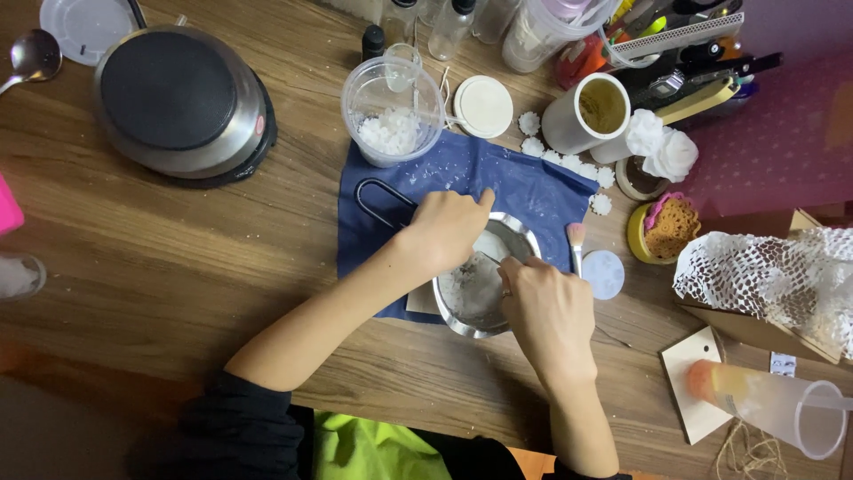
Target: Stirring a white substance, likely wax or powder, in a small metal pot using a thin tool on a workbench.
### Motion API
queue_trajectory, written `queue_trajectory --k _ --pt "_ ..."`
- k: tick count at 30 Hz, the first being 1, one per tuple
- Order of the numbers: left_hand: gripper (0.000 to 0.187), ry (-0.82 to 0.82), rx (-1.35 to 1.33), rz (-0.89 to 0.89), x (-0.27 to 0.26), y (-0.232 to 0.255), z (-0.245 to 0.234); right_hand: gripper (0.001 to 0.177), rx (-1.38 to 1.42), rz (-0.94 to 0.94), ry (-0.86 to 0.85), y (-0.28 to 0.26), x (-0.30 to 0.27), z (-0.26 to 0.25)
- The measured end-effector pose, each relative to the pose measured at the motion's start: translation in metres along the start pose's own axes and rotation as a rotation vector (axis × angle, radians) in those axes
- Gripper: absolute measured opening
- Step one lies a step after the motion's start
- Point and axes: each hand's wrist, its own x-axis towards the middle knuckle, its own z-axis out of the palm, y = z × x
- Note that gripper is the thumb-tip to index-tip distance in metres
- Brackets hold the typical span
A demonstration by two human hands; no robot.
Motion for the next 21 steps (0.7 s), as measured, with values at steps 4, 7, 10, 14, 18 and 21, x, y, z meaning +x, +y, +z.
queue_trajectory --k 4,7,10,14,18,21 --pt "0.053 0.065 0.111 -0.030 -0.002 0.006 0.005 0.011 -0.024 -0.024 0.010 -0.001 0.000 0.006" --pt "0.046 0.125 0.140 -0.022 0.000 0.005 0.011 0.011 -0.049 -0.042 0.036 -0.003 0.001 0.003" --pt "0.037 0.176 0.170 -0.017 0.002 0.005 0.018 0.013 -0.114 -0.061 0.072 -0.005 0.003 0.006" --pt "0.030 0.269 0.186 -0.023 0.008 0.003 0.030 0.008 -0.127 -0.102 0.129 -0.007 0.007 0.009" --pt "0.020 0.369 0.181 -0.030 0.003 0.007 0.028 0.006 -0.117 -0.116 0.171 -0.008 0.012 0.002" --pt "0.017 0.396 0.212 -0.028 0.009 0.005 0.037 0.010 -0.105 -0.164 0.187 -0.002 0.020 0.009"
